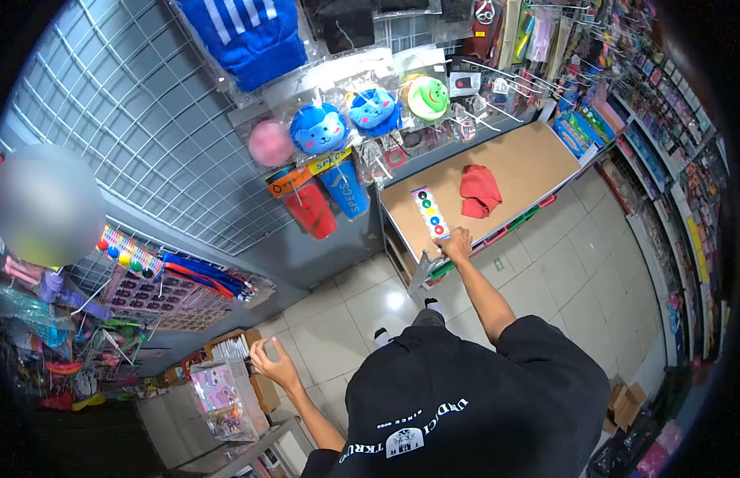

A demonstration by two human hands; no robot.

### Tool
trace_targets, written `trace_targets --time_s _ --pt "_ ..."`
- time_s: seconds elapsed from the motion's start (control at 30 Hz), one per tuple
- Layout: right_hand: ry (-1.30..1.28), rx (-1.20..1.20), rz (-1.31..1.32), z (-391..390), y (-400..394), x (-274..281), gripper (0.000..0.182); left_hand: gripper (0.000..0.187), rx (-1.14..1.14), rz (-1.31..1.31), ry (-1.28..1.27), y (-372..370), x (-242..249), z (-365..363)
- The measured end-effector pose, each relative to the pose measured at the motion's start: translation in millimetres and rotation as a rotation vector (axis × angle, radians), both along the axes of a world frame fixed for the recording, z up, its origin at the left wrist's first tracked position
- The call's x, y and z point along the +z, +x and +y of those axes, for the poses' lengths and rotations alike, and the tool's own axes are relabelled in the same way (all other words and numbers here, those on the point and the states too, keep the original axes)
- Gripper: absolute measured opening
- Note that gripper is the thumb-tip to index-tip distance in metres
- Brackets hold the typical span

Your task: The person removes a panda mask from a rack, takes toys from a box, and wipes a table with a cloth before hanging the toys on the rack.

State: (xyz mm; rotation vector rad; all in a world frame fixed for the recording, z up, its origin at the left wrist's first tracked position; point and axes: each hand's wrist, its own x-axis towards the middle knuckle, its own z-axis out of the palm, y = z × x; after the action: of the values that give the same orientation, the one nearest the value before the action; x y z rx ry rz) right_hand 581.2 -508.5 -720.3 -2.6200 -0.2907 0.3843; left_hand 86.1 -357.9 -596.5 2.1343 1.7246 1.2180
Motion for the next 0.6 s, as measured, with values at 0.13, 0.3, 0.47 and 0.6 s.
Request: trace_targets --time_s 0.13,0.3,0.47,0.6 --pt "0.144 -0.052 0.06 0 -2 2 0.067 0.018 -0.045 -0.053 -0.083 -1 -4 2" --pt "0.567 -0.23 -0.11 -2 -10 -8 0.049 0.017 -0.182 -0.044 -0.118 11 -7 6" --pt "1.199 -0.296 -0.275 -18 -1 43 0.029 0.015 -0.314 -0.004 -0.158 32 9 3" --pt "1.299 -0.32 -0.37 -42 -32 141 0.024 0.018 -0.455 -0.073 -0.229 53 14 -8"
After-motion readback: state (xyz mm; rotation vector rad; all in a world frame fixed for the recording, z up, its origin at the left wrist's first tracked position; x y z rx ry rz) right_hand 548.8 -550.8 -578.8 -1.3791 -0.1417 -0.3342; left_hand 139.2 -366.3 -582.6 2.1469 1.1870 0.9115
